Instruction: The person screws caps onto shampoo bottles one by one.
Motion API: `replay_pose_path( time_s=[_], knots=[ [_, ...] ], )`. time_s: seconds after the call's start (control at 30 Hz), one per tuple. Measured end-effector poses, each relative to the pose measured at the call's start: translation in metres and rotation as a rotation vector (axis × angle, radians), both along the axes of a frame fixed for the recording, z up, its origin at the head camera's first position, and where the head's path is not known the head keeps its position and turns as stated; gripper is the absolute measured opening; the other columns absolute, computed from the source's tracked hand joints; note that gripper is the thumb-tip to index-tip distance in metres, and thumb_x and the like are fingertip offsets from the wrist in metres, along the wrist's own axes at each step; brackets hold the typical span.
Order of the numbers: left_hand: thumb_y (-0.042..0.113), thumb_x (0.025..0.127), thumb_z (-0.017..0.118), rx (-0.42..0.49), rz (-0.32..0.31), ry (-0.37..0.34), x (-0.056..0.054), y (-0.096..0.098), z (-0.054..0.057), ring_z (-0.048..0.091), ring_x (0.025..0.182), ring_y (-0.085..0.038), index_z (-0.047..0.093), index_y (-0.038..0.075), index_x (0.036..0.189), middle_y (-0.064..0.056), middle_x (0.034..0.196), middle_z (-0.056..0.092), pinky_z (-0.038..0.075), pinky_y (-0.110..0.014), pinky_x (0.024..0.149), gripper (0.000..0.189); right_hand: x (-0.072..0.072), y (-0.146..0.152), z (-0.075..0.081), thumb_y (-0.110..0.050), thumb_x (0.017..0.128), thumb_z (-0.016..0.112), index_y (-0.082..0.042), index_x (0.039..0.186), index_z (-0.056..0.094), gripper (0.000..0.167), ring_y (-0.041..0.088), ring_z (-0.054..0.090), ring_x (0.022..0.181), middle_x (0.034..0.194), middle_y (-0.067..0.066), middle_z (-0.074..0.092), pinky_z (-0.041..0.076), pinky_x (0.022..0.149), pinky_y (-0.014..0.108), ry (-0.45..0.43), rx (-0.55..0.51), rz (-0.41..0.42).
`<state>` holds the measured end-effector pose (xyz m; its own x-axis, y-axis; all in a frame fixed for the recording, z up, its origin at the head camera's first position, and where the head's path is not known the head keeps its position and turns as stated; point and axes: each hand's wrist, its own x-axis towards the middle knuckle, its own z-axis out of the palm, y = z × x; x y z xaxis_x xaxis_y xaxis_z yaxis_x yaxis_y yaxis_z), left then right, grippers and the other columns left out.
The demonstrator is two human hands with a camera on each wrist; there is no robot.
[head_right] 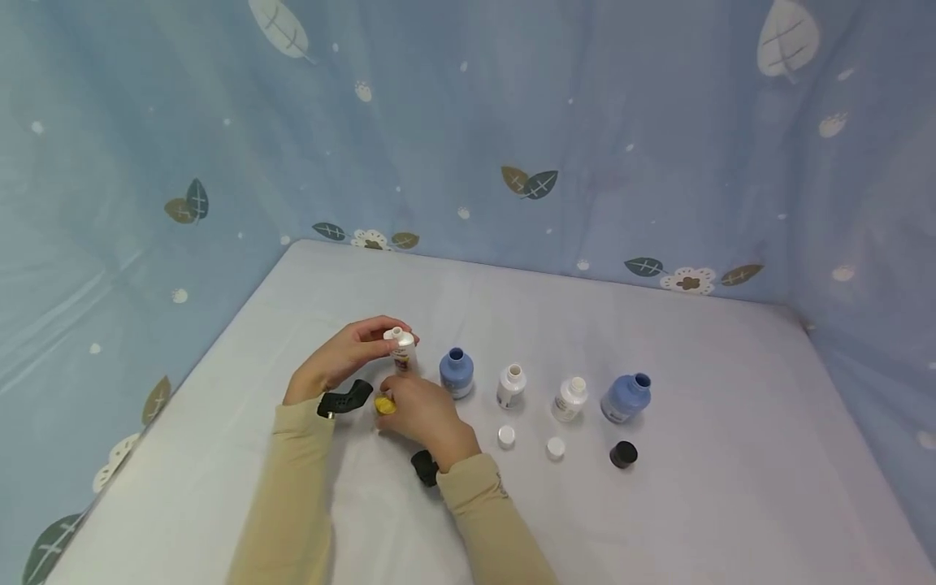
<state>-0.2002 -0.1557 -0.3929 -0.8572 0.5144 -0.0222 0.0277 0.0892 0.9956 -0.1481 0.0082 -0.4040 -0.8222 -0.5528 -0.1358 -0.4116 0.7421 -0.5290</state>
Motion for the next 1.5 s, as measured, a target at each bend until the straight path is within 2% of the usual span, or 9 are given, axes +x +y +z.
replay_pose_path(
  time_s=[0.17,0.33,0.57,0.67,0.8,1.0,1.23,1.37,1.5],
  knots=[
    [0.016,0.088,0.058,0.0,-0.01,-0.009,0.005,-0.004,-0.003,0.05,0.098,-0.025,0.055,0.006,0.117,-0.01,0.112,0.056,0.033,-0.053,0.09,0.032,0.002,-0.001,-0.004,-0.029,0.072,0.074,-0.018,0.096,0.064,0.029,0.006,0.048,0.07,0.081,-0.008,0.055,0.04,0.061,0.023,0.008,-0.006,-0.006],
    [0.014,0.088,0.057,0.016,-0.002,-0.012,0.005,-0.007,-0.004,0.05,0.102,-0.024,0.055,0.007,0.116,-0.01,0.113,0.056,0.035,-0.046,0.091,0.029,0.003,-0.001,-0.005,-0.03,0.074,0.072,-0.019,0.09,0.065,0.021,0.007,0.05,0.069,0.079,-0.009,0.057,0.041,0.061,0.024,0.041,0.008,0.006],
    [0.014,0.088,0.057,0.02,0.004,-0.018,0.007,-0.007,-0.003,0.05,0.102,-0.024,0.055,0.007,0.116,-0.01,0.114,0.056,0.036,-0.042,0.09,0.029,0.008,-0.008,-0.008,-0.03,0.076,0.069,-0.02,0.091,0.065,0.019,0.008,0.052,0.069,0.089,-0.007,0.056,0.041,0.056,0.025,0.133,0.08,0.008],
    [0.015,0.087,0.058,0.018,-0.001,-0.018,0.006,-0.006,-0.002,0.05,0.102,-0.025,0.056,0.008,0.115,-0.01,0.114,0.057,0.036,-0.043,0.09,0.029,0.01,-0.008,-0.007,-0.029,0.078,0.066,-0.019,0.085,0.065,0.012,0.008,0.05,0.062,0.078,-0.008,0.055,0.039,0.051,0.025,0.171,0.099,-0.01],
    [0.015,0.086,0.059,0.002,0.003,0.008,0.003,-0.005,-0.002,0.052,0.1,-0.025,0.057,0.009,0.115,-0.01,0.112,0.058,0.037,-0.043,0.09,0.029,0.009,-0.004,0.002,-0.029,0.079,0.065,-0.017,0.087,0.065,0.014,0.008,0.047,0.059,0.07,-0.011,0.052,0.038,0.052,0.024,0.179,0.061,-0.019],
    [0.017,0.086,0.06,-0.028,0.008,0.037,-0.006,-0.004,-0.006,0.053,0.097,-0.025,0.059,0.012,0.114,-0.009,0.108,0.059,0.038,-0.045,0.088,0.029,0.008,0.006,0.026,-0.026,0.08,0.066,-0.016,0.094,0.064,0.017,0.008,0.05,0.068,0.08,-0.009,0.056,0.043,0.062,0.024,0.178,-0.02,-0.024],
    [0.017,0.086,0.06,-0.026,0.005,0.007,0.002,-0.001,0.009,0.053,0.097,-0.028,0.059,0.008,0.113,-0.011,0.109,0.059,0.034,-0.053,0.09,0.029,0.014,0.017,0.048,-0.024,0.083,0.062,-0.018,0.109,0.061,0.027,0.009,0.052,0.079,0.098,-0.003,0.055,0.044,0.069,0.025,0.202,-0.064,-0.092],
    [0.021,0.087,0.059,-0.037,-0.011,0.022,-0.003,-0.004,-0.001,0.052,0.099,-0.027,0.057,0.011,0.115,-0.01,0.111,0.057,0.034,-0.05,0.091,0.031,0.013,0.023,0.052,-0.025,0.085,0.057,-0.021,0.118,0.058,0.033,0.008,0.049,0.073,0.094,-0.004,0.052,0.042,0.062,0.022,0.223,-0.133,-0.135],
    [0.025,0.087,0.058,-0.022,-0.024,0.024,-0.009,-0.005,-0.012,0.051,0.101,-0.026,0.056,0.013,0.118,-0.012,0.114,0.055,0.035,-0.05,0.09,0.033,0.008,0.028,0.052,-0.024,0.086,0.056,-0.021,0.12,0.057,0.034,0.007,0.05,0.074,0.095,-0.004,0.05,0.043,0.063,0.021,0.257,-0.233,-0.173]
  ],
)
